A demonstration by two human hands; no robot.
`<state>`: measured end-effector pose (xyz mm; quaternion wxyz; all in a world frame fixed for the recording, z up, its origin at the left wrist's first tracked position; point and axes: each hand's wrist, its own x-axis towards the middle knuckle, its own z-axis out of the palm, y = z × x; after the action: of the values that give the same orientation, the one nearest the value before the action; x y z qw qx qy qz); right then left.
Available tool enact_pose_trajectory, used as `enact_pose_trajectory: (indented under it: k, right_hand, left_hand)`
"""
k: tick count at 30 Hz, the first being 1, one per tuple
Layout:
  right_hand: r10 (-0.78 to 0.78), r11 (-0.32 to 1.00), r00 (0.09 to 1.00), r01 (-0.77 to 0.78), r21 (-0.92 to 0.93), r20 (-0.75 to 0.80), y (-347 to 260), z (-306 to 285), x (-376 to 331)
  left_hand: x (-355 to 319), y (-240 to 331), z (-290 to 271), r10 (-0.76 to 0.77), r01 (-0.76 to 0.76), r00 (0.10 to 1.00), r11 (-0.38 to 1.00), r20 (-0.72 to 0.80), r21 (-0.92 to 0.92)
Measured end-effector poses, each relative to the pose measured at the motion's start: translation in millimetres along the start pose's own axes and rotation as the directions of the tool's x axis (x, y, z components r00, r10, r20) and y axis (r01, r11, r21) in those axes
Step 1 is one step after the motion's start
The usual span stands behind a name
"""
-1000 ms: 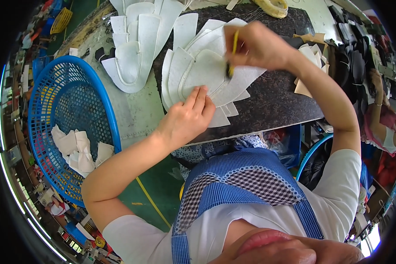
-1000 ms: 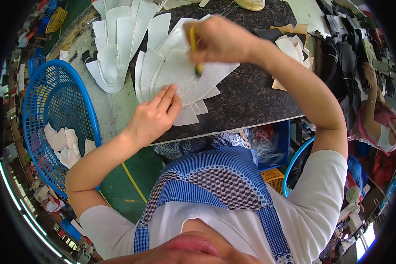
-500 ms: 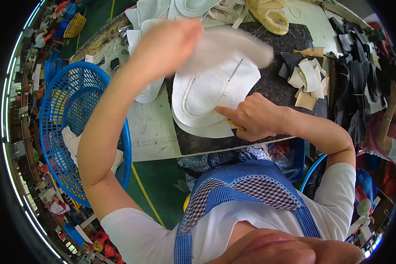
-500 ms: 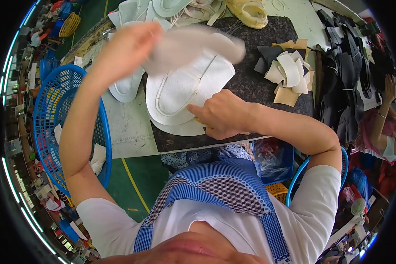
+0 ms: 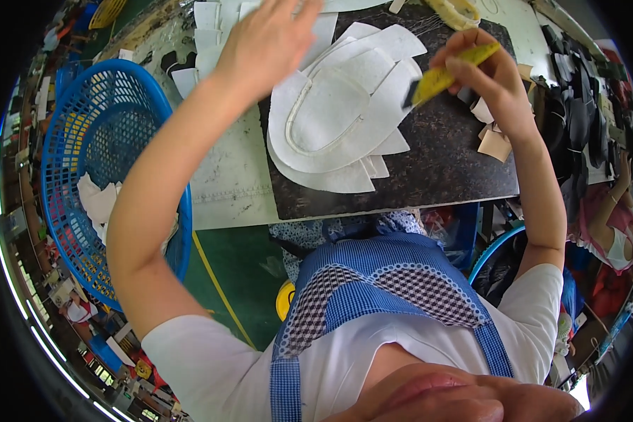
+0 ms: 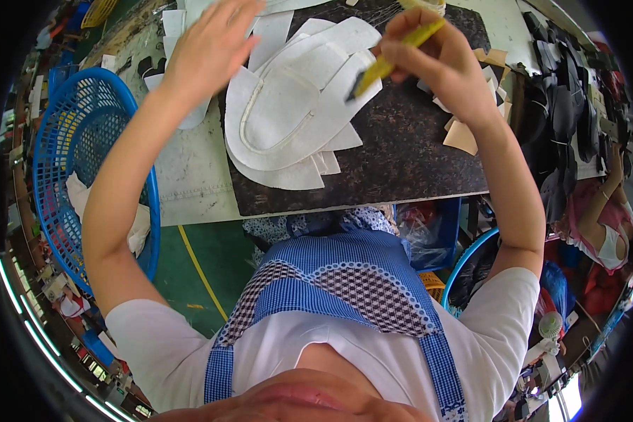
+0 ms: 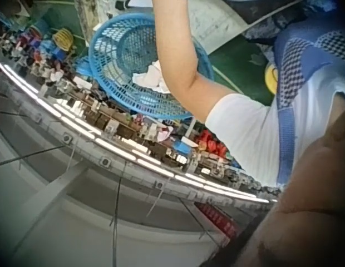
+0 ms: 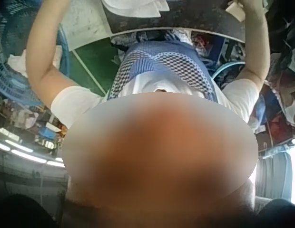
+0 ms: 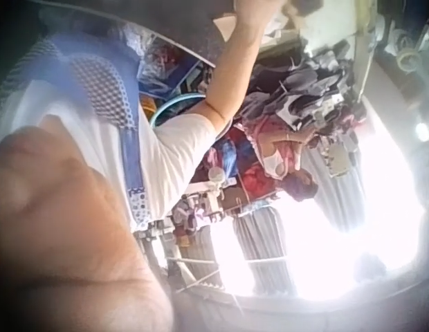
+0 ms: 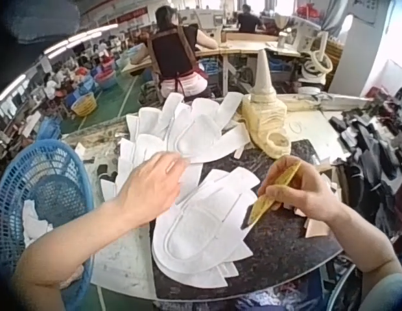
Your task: Applying adhesive to shoe components and sorting them.
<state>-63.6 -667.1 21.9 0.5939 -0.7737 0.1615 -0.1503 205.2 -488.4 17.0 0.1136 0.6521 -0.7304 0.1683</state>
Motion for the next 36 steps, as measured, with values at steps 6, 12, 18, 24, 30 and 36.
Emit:
enact_pose_trajectory:
  k: [6, 12, 18, 24, 30, 36]
  right_hand:
    - [-0.299, 0.953, 0.928, 0.304, 0.014, 0.221, 21.3, 87.8, 78.9]
    - [0.044, 0.882, 0.949, 0.110, -0.459, 0.313, -1.4, 43.6, 75.9]
    - [-0.127, 0.866, 0.898, 0.308, -0.393, 0.422, -4.6, 63.7, 46.3]
    - [-0.440, 0.791, 0.866, 0.499, -0.353, 0.237, -38.6, 28.2, 35.2]
    - [-0.149, 0.685, 0.710, 0.576, -0.446, 0.689, -43.4, 86.8, -33.9]
    - [0.095, 0.545, 0.754, 0.507, -0.668, 0.650, -15.8, 104.1, -51.4]
  left_hand:
    - [-88.9, 103.6, -26.9, 0.114, -0.025, 0.943, 0.961, 0.313, -0.277]
    - [-107.1, 105.4, -20.1, 0.048, 0.035, 0.964, 0.953, 0.262, -0.302]
    - [-102.2, 116.3, -20.4, 0.125, -0.099, 0.951, 0.990, 0.282, -0.104]
    - [-107.4, 110.9, -15.2, 0.072, -0.037, 0.970, 0.988, 0.233, -0.153]
    - [-78.8, 65.6, -24.4, -0.079, 0.396, 0.864, 0.717, 0.497, -0.574]
    - [-33.7, 32.3, -49.9, -0.383, 0.660, 0.744, 0.551, 0.547, -0.511]
